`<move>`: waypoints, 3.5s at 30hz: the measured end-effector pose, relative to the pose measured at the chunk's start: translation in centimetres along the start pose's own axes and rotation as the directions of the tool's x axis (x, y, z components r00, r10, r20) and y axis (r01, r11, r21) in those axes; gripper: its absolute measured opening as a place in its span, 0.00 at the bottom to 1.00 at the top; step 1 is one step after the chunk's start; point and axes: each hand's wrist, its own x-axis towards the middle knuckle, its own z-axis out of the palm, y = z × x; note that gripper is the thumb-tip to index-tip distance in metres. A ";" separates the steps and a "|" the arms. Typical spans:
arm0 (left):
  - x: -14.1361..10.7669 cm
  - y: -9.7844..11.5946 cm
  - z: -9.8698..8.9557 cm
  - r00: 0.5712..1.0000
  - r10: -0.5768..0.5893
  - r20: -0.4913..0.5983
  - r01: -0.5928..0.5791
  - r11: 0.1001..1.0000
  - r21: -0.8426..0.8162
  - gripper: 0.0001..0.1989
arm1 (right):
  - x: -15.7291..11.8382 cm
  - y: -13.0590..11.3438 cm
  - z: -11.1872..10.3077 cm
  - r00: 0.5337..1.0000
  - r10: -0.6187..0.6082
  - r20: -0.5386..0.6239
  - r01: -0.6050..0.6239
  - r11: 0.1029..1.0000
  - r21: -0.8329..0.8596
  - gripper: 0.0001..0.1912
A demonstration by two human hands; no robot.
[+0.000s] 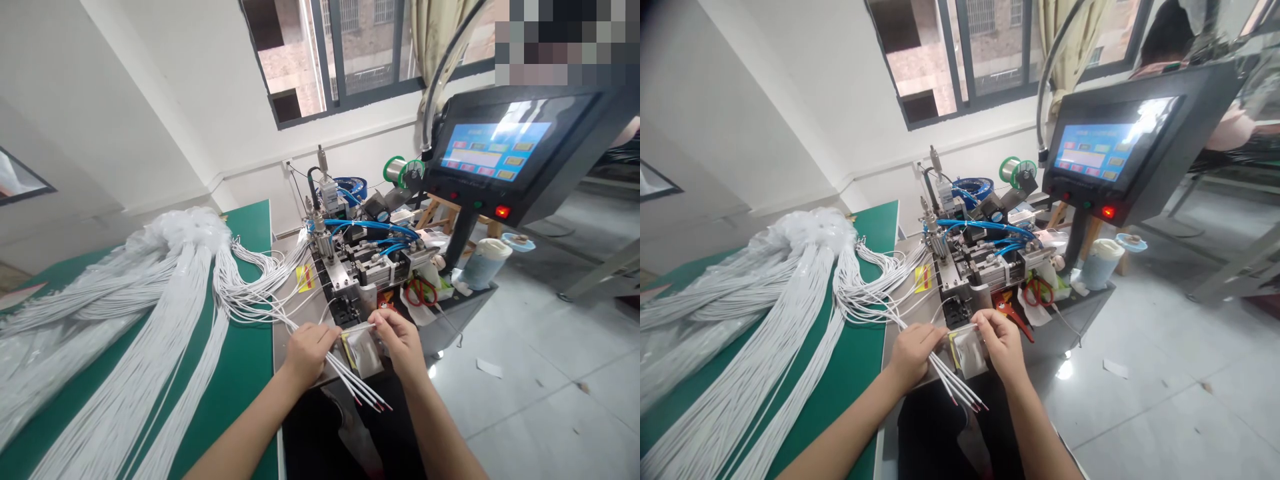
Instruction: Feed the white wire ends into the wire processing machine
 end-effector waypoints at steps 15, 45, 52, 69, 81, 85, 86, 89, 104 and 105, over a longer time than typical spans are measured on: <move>0.3 -0.1 -0.3 1.000 0.003 -0.027 -0.005 0.997 -0.077 0.16 | 0.6 0.2 -0.1 0.999 -0.003 -0.037 0.003 1.000 -0.002 0.14; 0.5 -0.1 -0.3 1.000 -0.014 -0.014 0.012 0.993 -0.115 0.16 | 2.9 1.0 -1.2 0.955 0.159 0.252 -0.220 0.946 0.236 0.14; 0.5 -0.1 -0.4 1.000 -0.007 0.016 0.008 0.994 -0.108 0.18 | 3.5 2.0 -1.5 0.967 0.158 0.202 -0.185 0.975 0.122 0.14; 0.6 0.1 0.1 0.981 -0.190 0.029 0.189 0.981 0.041 0.18 | 5.4 3.3 -0.4 0.974 -0.017 0.227 0.075 0.965 -0.251 0.12; 0.3 0.0 0.1 0.973 -0.220 0.070 0.218 0.975 0.039 0.17 | 5.6 3.8 -0.1 0.962 0.108 0.250 -0.080 0.990 -0.120 0.12; 0.4 0.0 0.2 0.973 -0.220 0.065 0.218 0.975 0.029 0.17 | 5.8 4.6 0.2 0.949 0.203 0.241 -0.199 0.979 -0.043 0.11; 0.4 0.0 0.2 0.974 -0.219 0.061 0.218 0.976 0.029 0.17 | 5.8 4.7 0.2 0.946 0.215 0.243 -0.212 0.977 -0.037 0.12; 0.4 0.0 0.2 0.974 -0.221 0.056 0.219 0.975 0.035 0.17 | 5.5 4.8 0.3 0.939 0.233 0.252 -0.235 0.972 -0.022 0.12; 0.6 0.0 0.3 0.961 -0.278 -0.004 0.277 0.955 0.105 0.15 | 2.6 2.8 -2.2 0.998 0.053 0.039 -0.048 0.992 -0.115 0.19; 0.7 -0.1 0.3 0.958 -0.287 -0.008 0.286 0.952 0.111 0.16 | 2.3 2.2 -2.3 0.998 0.045 0.047 -0.038 0.990 -0.133 0.19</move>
